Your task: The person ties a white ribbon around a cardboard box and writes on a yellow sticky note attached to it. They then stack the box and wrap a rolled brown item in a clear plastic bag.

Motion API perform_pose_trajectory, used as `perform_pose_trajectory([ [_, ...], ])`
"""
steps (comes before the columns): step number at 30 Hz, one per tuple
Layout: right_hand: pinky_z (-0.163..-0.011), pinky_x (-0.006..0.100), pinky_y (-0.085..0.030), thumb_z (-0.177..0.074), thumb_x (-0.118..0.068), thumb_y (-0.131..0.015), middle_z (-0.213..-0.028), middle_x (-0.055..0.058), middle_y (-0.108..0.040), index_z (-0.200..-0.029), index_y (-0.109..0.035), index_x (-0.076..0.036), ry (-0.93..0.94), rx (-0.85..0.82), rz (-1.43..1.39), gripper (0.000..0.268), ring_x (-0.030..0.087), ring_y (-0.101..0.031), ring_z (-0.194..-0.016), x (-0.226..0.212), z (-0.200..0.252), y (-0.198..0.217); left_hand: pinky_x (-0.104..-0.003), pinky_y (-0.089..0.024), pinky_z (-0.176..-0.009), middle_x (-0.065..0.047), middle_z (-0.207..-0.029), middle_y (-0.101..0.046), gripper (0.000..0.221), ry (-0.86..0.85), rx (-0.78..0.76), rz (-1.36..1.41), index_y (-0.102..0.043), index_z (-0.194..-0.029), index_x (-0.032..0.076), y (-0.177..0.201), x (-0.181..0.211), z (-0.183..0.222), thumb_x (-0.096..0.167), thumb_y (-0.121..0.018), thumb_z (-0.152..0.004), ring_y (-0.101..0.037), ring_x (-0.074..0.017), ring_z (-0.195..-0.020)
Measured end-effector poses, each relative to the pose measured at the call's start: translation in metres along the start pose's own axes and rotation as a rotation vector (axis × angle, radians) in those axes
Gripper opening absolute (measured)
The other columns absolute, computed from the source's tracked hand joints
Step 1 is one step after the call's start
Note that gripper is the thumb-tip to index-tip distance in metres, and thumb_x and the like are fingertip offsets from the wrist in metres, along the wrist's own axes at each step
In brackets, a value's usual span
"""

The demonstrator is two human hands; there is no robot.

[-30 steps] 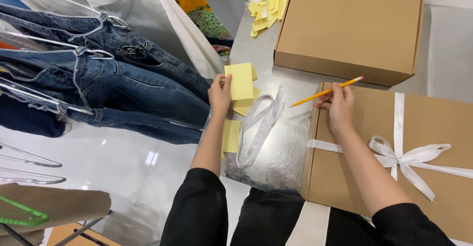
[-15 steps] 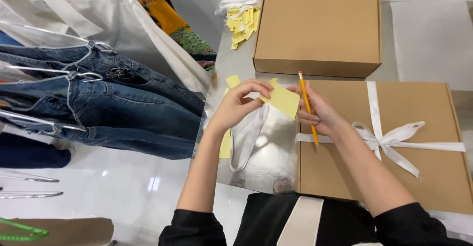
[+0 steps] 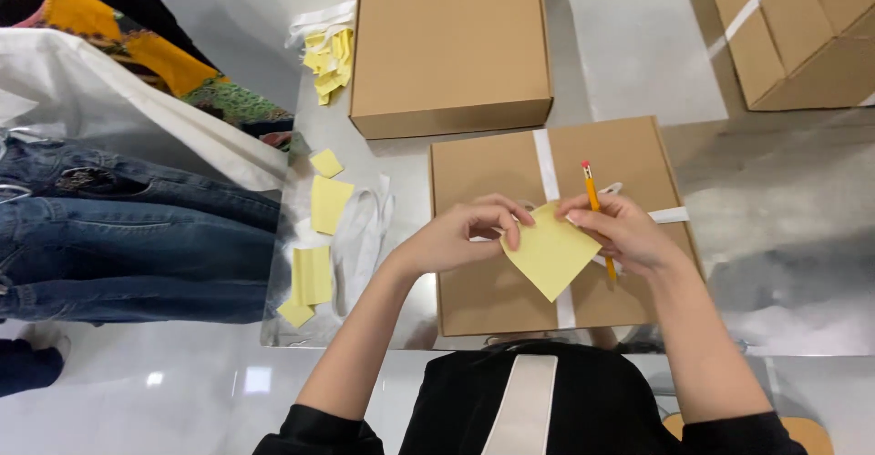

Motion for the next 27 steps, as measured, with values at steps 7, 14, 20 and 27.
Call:
perform_pose_trajectory([
  [7,-0.064,0.042,-0.065,-0.09,0.007,-0.076,-0.094,0.021,-0.075,-0.122,-0.072,0.009,-0.096,0.198,0.018,0.033,0.032,-0.078,-0.071,-0.005,0.043,0.095,-0.038,-0.058,-0.102,-0.011,-0.13,-0.066,0.029,0.041,-0.129,0.137,-0.074,-0.109,0.008,-0.065,-0.051,-0.084,-0.009,-0.055,-0.094,-0.066,-0.0238,-0.121],
  [14,-0.073,0.035,-0.062,-0.098,-0.003,-0.078,-0.108,0.012,-0.071,-0.134,-0.073,-0.008,0.194,0.504,0.401,0.037,0.026,-0.073,-0.088,-0.017,0.004,0.206,-0.031,-0.063,-0.084,-0.008,-0.117,-0.074,0.03,0.084,0.411,-0.029,-0.075,-0.123,0.017,-0.041,-0.133,-0.12,0.006,-0.063,-0.098,-0.074,-0.0192,-0.104],
  [20,-0.065,0.03,-0.059,-0.092,-0.008,-0.08,-0.098,0.005,-0.076,-0.126,-0.076,-0.021,0.319,0.495,0.68,0.036,0.02,-0.072,-0.08,-0.029,-0.089,0.22,-0.038,-0.049,-0.108,0.005,-0.115,-0.071,0.025,0.08,0.724,-0.408,-0.078,-0.113,0.029,-0.026,-0.149,-0.123,0.014,-0.068,-0.095,-0.064,-0.0183,-0.119],
  [27,-0.086,0.036,-0.057,-0.096,-0.021,-0.077,-0.106,-0.006,-0.078,-0.112,-0.081,-0.033,0.335,0.406,0.884,0.021,0.022,-0.072,-0.097,-0.035,-0.157,0.197,-0.052,-0.047,-0.11,-0.011,-0.133,-0.06,0.032,0.255,0.849,-0.639,-0.069,-0.125,0.03,-0.024,-0.168,-0.127,0.031,-0.078,-0.095,-0.058,-0.0374,-0.131],
])
Point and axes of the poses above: each hand's wrist, its own z-axis away from the middle knuckle, its own y-axis out of the back of the hand, x = y × z, the point moved 5 cm from there along -z, towards the middle knuckle
